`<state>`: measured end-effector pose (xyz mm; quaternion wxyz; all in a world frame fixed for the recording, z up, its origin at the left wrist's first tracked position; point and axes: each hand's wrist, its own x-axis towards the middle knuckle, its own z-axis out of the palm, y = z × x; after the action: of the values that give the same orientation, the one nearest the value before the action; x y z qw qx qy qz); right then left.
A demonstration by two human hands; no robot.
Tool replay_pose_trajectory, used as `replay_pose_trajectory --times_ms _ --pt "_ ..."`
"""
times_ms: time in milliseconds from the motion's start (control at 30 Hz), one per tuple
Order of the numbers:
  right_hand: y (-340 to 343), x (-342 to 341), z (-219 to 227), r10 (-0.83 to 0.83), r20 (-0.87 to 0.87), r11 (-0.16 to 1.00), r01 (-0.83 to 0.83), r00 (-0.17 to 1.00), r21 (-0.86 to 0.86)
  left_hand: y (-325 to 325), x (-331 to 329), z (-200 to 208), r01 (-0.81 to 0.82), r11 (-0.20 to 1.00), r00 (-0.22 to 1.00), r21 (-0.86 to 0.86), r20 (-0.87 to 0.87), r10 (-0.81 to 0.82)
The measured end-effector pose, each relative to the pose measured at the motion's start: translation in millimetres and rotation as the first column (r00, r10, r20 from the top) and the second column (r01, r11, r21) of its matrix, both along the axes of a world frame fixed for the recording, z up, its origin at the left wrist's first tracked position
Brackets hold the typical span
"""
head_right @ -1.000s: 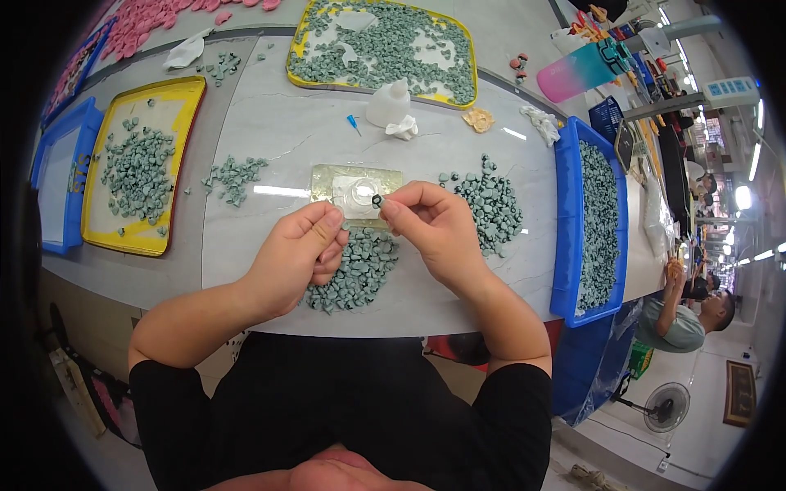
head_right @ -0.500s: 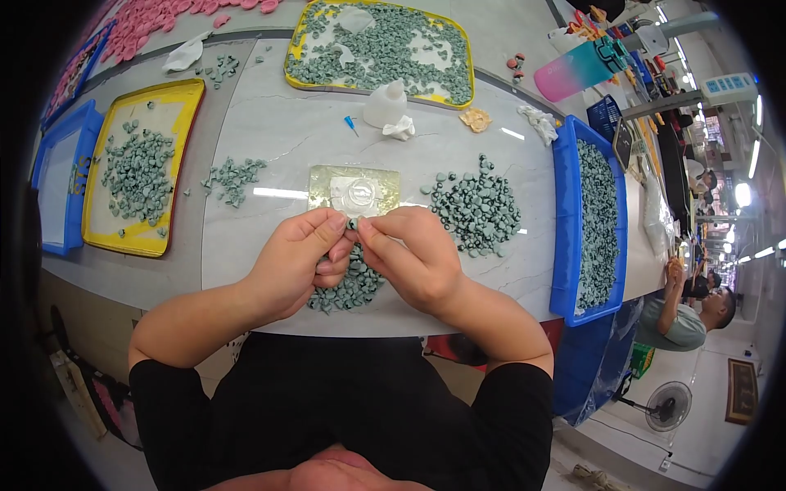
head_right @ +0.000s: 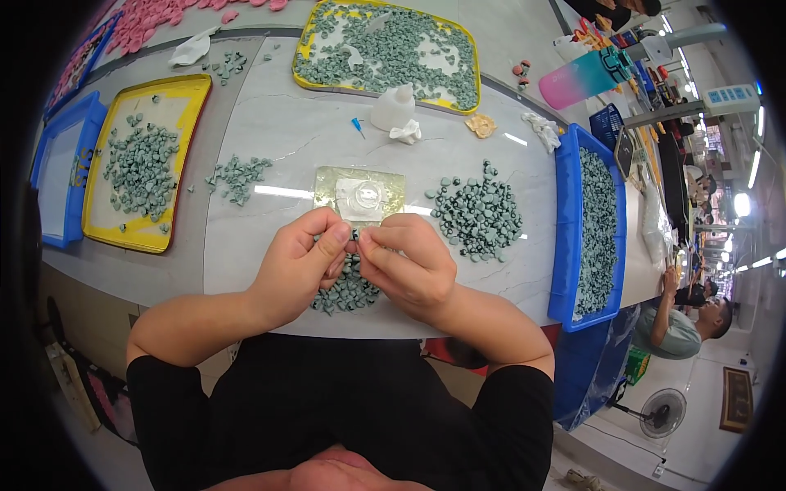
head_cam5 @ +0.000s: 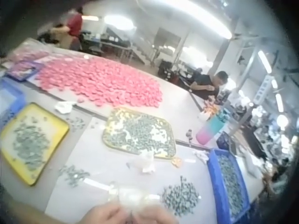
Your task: The recorder is sorting small green plastic parts on a table in a factory environment.
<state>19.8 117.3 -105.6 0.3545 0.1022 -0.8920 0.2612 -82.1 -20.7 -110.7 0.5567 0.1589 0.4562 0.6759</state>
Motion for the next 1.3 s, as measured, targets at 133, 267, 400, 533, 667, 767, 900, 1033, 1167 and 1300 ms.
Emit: replay_pose_trajectory --times_ms 133,267,400,533,667,767,900,1033,1167,1300 --pt "1 0 -3 -0.002 0.025 0.996 0.004 1.0 -0.087 -1 -4 2 0.016 1.0 0.999 0.012 -0.048 -0.016" --pt "8 1 6 0.059 0.211 0.952 0.009 0.976 -0.307 0 -9 7 0.048 0.999 0.988 -0.018 0.15 -0.045" --pt "39 4 21 -0.168 0.334 0.969 0.218 0.927 -0.118 2 -11 10 0.199 0.966 0.979 -0.163 0.076 -0.188" --pt "68 9 12 -0.413 0.438 0.877 0.478 0.799 -0.045 4 -9 9 0.248 0.939 0.947 -0.238 -0.142 -0.287" --pt "72 13 5 -0.438 0.504 0.898 0.389 0.745 0.205 6 -10 9 0.19 0.969 0.978 -0.157 0.117 -0.173" --pt "66 11 2 -0.454 0.525 0.891 0.346 0.72 0.295 8 -10 7 0.075 0.99 0.977 -0.115 0.206 -0.05" --pt "60 8 0 -0.475 0.54 0.879 0.401 0.695 0.258 10 -12 11 0.013 0.998 0.975 -0.067 0.221 0.002" --pt "36 0 13 -0.299 0.522 0.904 0.412 0.799 -0.111 7 -16 5 0.081 0.995 0.956 -0.05 0.286 -0.063" --pt "21 2 14 -0.096 0.366 0.956 0.188 0.926 -0.225 8 -11 2 0.104 0.994 0.957 -0.046 0.277 -0.087" --pt "17 -4 8 -0.032 0.198 0.989 0.059 0.98 -0.132 8 -10 0 0.081 0.997 0.957 0.005 0.278 -0.079"
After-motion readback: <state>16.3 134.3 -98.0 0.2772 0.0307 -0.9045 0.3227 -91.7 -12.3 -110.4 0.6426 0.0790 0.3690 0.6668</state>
